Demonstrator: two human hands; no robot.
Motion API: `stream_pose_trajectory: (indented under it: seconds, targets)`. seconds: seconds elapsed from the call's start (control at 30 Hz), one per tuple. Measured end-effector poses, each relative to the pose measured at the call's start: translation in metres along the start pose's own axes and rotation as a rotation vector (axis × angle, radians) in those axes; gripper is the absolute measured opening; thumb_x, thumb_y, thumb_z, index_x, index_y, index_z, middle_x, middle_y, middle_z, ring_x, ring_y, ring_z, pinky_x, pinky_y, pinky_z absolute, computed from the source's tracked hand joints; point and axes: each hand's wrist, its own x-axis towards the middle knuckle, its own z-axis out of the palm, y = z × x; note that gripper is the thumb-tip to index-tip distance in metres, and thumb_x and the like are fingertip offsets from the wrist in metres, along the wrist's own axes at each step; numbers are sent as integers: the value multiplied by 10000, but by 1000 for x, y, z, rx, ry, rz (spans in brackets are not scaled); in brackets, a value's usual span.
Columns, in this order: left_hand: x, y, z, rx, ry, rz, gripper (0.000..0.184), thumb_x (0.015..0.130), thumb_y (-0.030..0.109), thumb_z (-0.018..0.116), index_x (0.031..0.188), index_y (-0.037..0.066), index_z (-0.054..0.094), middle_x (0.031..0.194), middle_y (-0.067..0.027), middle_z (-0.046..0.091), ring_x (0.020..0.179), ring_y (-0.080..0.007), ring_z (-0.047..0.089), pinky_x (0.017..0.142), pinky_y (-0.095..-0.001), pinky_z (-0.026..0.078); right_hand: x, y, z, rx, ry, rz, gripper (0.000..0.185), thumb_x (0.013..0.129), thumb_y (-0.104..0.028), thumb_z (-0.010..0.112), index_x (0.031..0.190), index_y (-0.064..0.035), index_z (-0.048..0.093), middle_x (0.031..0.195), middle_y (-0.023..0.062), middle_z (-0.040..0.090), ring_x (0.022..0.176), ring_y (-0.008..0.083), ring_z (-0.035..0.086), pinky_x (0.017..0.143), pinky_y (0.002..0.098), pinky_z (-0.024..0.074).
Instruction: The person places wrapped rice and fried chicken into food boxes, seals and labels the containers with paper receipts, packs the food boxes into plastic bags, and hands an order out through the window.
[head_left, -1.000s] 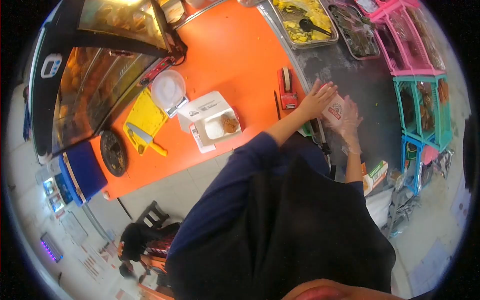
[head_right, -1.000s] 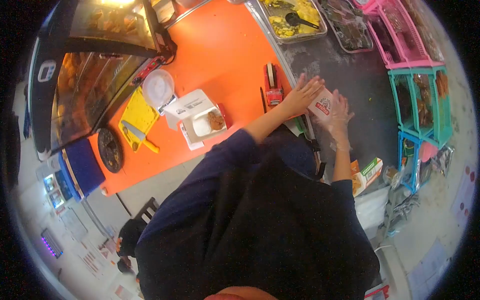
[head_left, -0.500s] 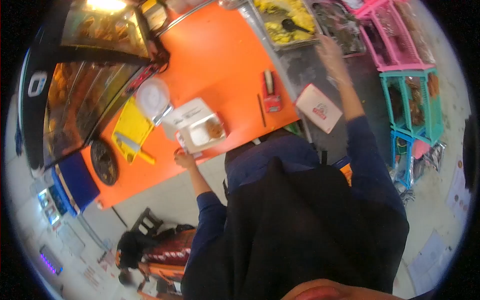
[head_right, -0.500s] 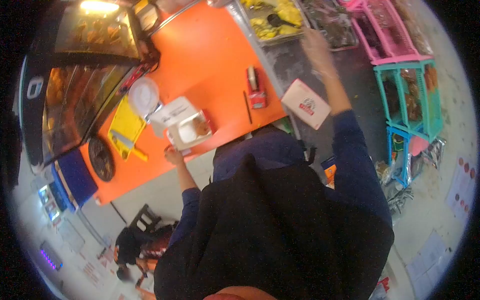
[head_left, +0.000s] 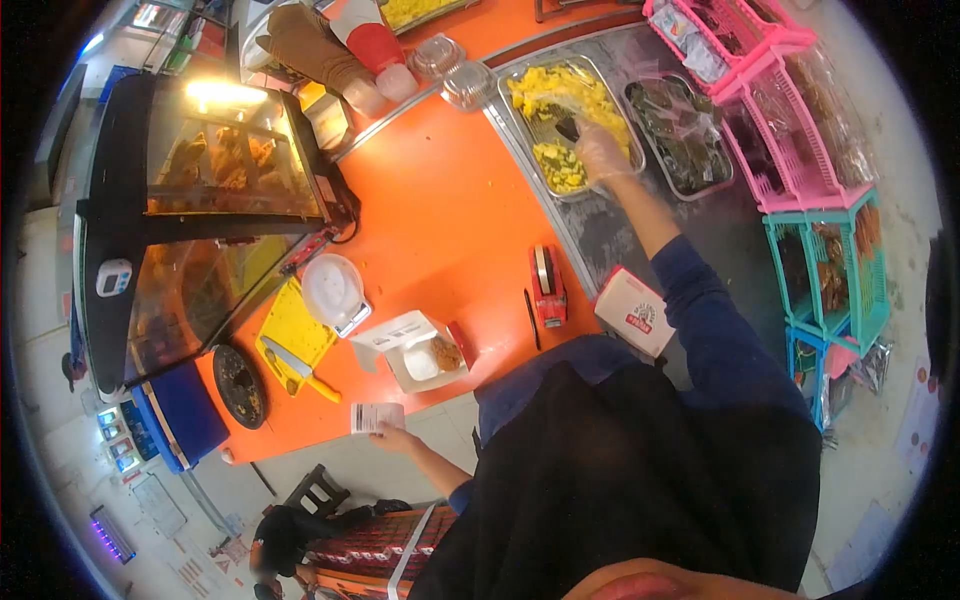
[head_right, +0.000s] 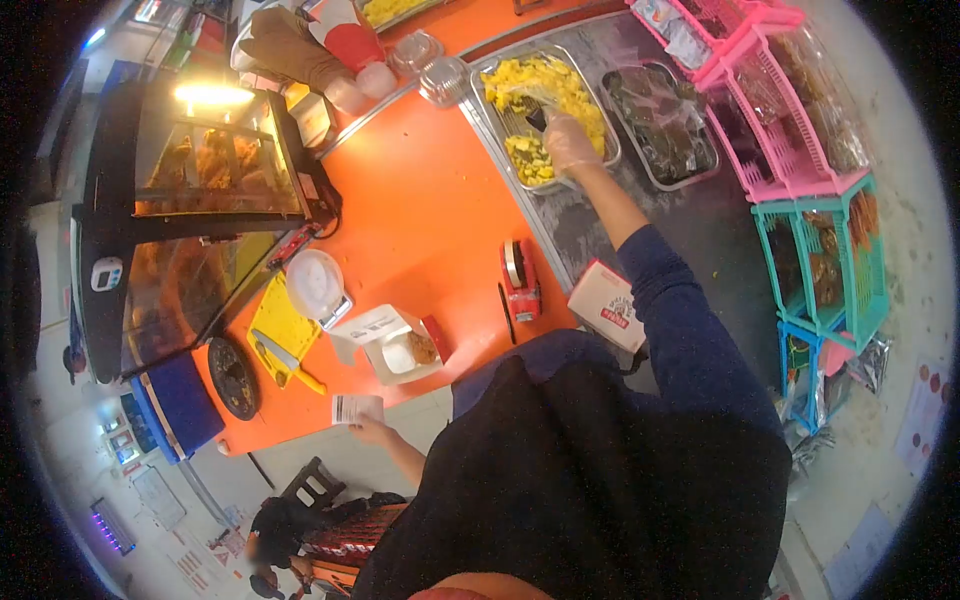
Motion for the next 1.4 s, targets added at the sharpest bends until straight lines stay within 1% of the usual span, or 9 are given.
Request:
stream_pose_trajectory:
  seconds: [0.13, 0.2, 0.33, 0.5, 0.57, 1.03, 1.1, 1.17, 1.4]
  targets:
    - [-18, 31, -1, -7, 40, -76, 331, 895, 65, 509, 1160, -122, 442, 1168, -285, 517, 1010, -358, 567, 864, -455, 479, 32, -24, 36, -49, 81, 92, 413, 844, -63, 493, 1240, 53, 496, 1045, 303, 601, 999, 428, 584, 842, 445, 479]
    - [-19, 42, 2, -80, 71, -113, 323, 886, 57, 525, 1148, -116, 448, 1137, -282, 528, 993, -346, 569, 864, -455, 473, 38, -45, 43, 619, 349, 364, 545, 856, -33, 513, 1377, 35, 365, 1233, 303, 502, 1116, 462, 502, 934, 459, 427]
    - [-14, 46, -9, 3, 74, -107, 319, 880, 57, 532, 1136, -115, 451, 1128, -272, 534, 988, -335, 569, 856, -448, 474, 39, -51, 48, 129, 534, -167, 704, 851, 30, 523, 1476, -58, 212, 1384, 257, 372, 1215, 462, 419, 999, 494, 368]
    - [-16, 34, -15, -58, 81, -114, 335, 879, 65, 532, 1138, -127, 444, 1132, -263, 542, 970, -325, 576, 852, -438, 474, 50, -41, 34, 24, 415, -263, 580, 823, 41, 489, 1390, -37, 399, 1228, 259, 504, 1148, 435, 474, 930, 482, 415]
    - [-15, 29, -16, -27, 56, -129, 335, 883, 69, 532, 1140, -129, 448, 1135, -262, 543, 973, -324, 577, 858, -437, 473, 58, -53, -7, -251, -175, -183, 622, 753, 4, 563, 1356, 4, 409, 1110, 231, 569, 1052, 382, 533, 872, 402, 451]
    - [-22, 32, -4, -209, 92, -268, 274, 905, 79, 539, 1109, -94, 484, 1129, -225, 560, 966, -284, 579, 847, -396, 481, 8, -1, 17, 210, 113, 15, 591, 827, -464, 656, 1102, 54, 586, 928, 220, 655, 797, 334, 640, 703, 418, 508]
    - [-10, 1, -3, -313, 151, -356, 308, 899, 79, 548, 1151, -85, 482, 1154, -223, 563, 968, -281, 575, 851, -397, 482, -14, -59, -63, 144, -247, 245, 601, 809, -426, 710, 1115, 75, 584, 917, 163, 657, 747, 269, 614, 676, 362, 494]
    - [2, -32, -7, -203, 128, -299, 345, 882, 72, 570, 1181, -80, 491, 1173, -224, 564, 973, -276, 571, 858, -397, 481, -40, -88, -66, 882, -364, 343, 405, 734, -253, 814, 1009, -15, 636, 800, -1, 600, 651, 74, 496, 552, 217, 401]
    - [26, -37, -6, -425, -14, -286, 252, 882, 38, 574, 1097, -76, 508, 1080, -157, 585, 939, -228, 572, 836, -366, 474, -200, -268, 12, 826, -1259, 214, 302, 723, -272, 808, 833, -67, 614, 768, -42, 564, 661, 62, 482, 573, 216, 385]
